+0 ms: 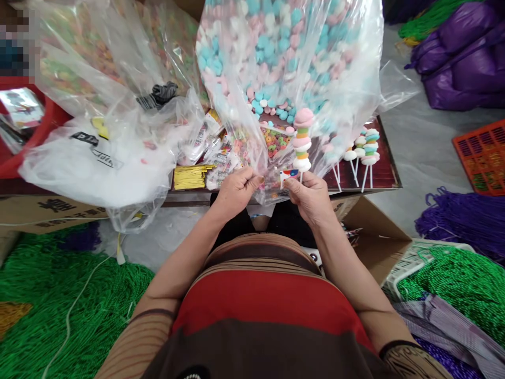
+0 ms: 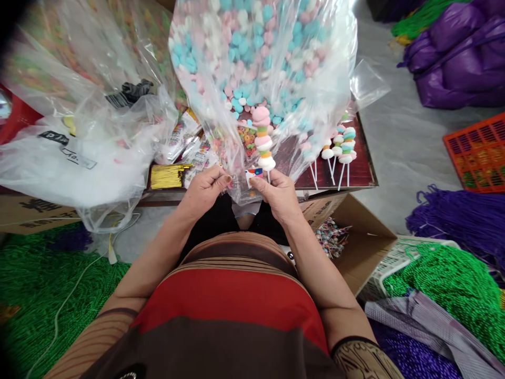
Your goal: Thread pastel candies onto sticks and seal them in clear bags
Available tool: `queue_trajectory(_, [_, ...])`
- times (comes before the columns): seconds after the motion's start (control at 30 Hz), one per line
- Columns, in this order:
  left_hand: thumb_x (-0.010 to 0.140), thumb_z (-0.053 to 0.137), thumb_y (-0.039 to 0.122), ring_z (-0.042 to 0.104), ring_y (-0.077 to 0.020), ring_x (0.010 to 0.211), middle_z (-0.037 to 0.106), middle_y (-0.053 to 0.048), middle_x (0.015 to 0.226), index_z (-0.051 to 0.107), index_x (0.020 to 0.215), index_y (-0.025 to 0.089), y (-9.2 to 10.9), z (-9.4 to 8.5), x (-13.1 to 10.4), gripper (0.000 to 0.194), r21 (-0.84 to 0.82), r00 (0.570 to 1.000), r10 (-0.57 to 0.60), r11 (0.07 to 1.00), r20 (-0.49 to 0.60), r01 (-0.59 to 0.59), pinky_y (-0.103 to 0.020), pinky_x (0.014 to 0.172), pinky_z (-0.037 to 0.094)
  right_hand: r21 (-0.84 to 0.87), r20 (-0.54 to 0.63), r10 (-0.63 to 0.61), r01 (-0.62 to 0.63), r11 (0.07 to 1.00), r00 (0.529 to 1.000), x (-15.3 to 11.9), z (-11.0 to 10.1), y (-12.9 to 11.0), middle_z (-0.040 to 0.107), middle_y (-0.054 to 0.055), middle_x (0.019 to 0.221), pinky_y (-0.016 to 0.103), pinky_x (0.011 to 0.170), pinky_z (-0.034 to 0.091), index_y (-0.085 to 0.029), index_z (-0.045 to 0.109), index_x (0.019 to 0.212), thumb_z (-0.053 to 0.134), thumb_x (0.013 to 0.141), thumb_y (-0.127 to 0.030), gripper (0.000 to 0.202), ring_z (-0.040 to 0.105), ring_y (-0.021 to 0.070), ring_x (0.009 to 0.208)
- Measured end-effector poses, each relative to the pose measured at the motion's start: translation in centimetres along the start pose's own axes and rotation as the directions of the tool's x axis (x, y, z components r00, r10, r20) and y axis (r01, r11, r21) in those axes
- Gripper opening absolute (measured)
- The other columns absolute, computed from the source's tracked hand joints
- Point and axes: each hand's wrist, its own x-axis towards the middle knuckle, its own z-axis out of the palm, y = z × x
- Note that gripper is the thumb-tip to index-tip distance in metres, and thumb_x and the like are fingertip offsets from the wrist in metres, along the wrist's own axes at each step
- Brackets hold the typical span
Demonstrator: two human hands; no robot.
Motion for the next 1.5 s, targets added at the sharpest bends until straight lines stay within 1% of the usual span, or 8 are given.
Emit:
queue_trajectory(0.1, [0.092, 0.057, 0.052, 0.048, -0.0128, 0.069, 0.051, 0.001, 0.069, 0.051, 0.069, 0.020, -0.3, 0.4, -0.1, 0.040, -0.075, 0.999, 0.006, 0.997, -0.041, -0.009, -0.028, 0.069, 0.040, 0.005, -0.050, -0.035, 0.036, 0.999, 0.998, -0.1, 0.4, 0.2, 0.041, -0.008, 0.050, 0.023, 0.044, 0.018, -0.021, 0.063, 0.063, 0.094, 0.052, -0.057, 0.049, 0.027, 0.0041, 0.047])
queue_trajectory(0.27, [0.083, 0.067, 0.064, 0.045, -0.0097, 0.052, 0.048, 0.006, 0.059, 0.057, 0.082, 0.022, -1.1, 1.7, -0.3, 0.044, -0.411, 0.986, -0.166, 0.898, 0.018, 0.158, -0.025, 0.055, 0.038, -0.017, -0.096, -0.061, 0.059, 0.998, 0.993, -0.4, 0.5, 1.3, 0.031, -0.009, 0.048, 0.026, 0.045, 0.014, -0.021, 0.048, 0.054, 0.084, 0.063, -0.069, 0.061, 0.021, 0.0036, 0.045])
queue_trajectory(0.5, [0.085, 0.058, 0.076, 0.032, -0.0096, 0.053, 0.035, 0.007, 0.055, 0.047, 0.069, 0.022, -1.7, 2.1, -0.5, 0.057, -0.233, 0.986, -0.143, 0.965, -0.088, 0.119, -0.026, 0.050, 0.026, 0.000, 0.017, 0.002, -0.002, 1.000, 1.000, -0.3, 0.9, 0.9, 0.034, -0.010, 0.053, 0.024, 0.043, 0.016, -0.022, 0.059, 0.070, 0.091, 0.058, -0.062, 0.053, 0.020, 0.0034, 0.046])
queue_trajectory(0.6, [0.082, 0.057, 0.081, 0.029, -0.0083, 0.051, 0.030, 0.007, 0.056, 0.038, 0.065, 0.023, -2.0, 2.4, -0.5, 0.063, -0.315, 0.979, -0.168, 0.941, -0.112, 0.126, -0.026, 0.048, 0.024, 0.025, -0.003, -0.008, 0.008, 1.000, 1.000, -0.2, 1.1, 0.7, 0.035, -0.010, 0.054, 0.024, 0.043, 0.016, -0.022, 0.054, 0.068, 0.092, 0.058, -0.060, 0.055, 0.020, 0.0032, 0.046])
queue_trajectory(0.83, [0.059, 0.084, 0.072, 0.027, -0.0035, 0.041, 0.042, 0.009, 0.058, 0.061, 0.085, 0.021, -1.6, 2.4, -0.4, 0.062, -0.579, 0.948, -0.234, 0.751, 0.216, 0.317, -0.025, 0.041, 0.023, 0.075, -0.064, -0.026, 0.031, 0.997, 0.998, -0.1, 1.1, 1.3, 0.029, -0.010, 0.052, 0.024, 0.042, 0.015, -0.023, 0.041, 0.060, 0.082, 0.065, -0.073, 0.066, 0.018, 0.0032, 0.044])
queue_trajectory(1.07, [0.073, 0.076, 0.069, 0.033, -0.0058, 0.049, 0.041, 0.008, 0.058, 0.058, 0.075, 0.020, -2.8, 2.8, -0.3, 0.053, -0.429, 0.982, -0.187, 0.885, 0.034, 0.184, -0.025, 0.046, 0.025, 0.137, 0.094, 0.074, -0.086, 0.987, 0.993, -0.1, 1.2, 0.6, 0.045, -0.010, 0.061, 0.023, 0.041, 0.011, -0.022, 0.065, 0.087, 0.094, 0.058, -0.048, 0.049, 0.017, 0.0013, 0.045])
queue_trajectory(1.3, [0.076, 0.066, 0.079, 0.029, -0.0051, 0.040, 0.034, 0.010, 0.047, 0.050, 0.068, 0.021, -2.8, 3.2, -0.6, 0.061, -0.504, 0.971, -0.236, 0.836, 0.027, 0.217, -0.023, 0.044, 0.026, 0.132, -0.012, 0.065, -0.063, 0.989, 0.998, -0.1, 1.8, 1.4, 0.034, -0.012, 0.051, 0.022, 0.040, 0.018, -0.022, 0.050, 0.065, 0.094, 0.054, -0.059, 0.059, 0.019, 0.0019, 0.042])
queue_trajectory(1.5, [0.066, 0.080, 0.072, 0.046, -0.0069, 0.044, 0.050, 0.008, 0.048, 0.061, 0.079, 0.019, -1.7, 3.1, -0.3, 0.058, -0.599, 0.974, -0.217, 0.772, 0.063, 0.211, -0.022, 0.050, 0.038, 0.074, -0.109, -0.002, 0.010, 0.997, 0.994, 0.0, 2.1, 2.4, 0.033, -0.010, 0.048, 0.023, 0.041, 0.018, -0.021, 0.044, 0.056, 0.087, 0.058, -0.070, 0.065, 0.023, 0.0028, 0.042])
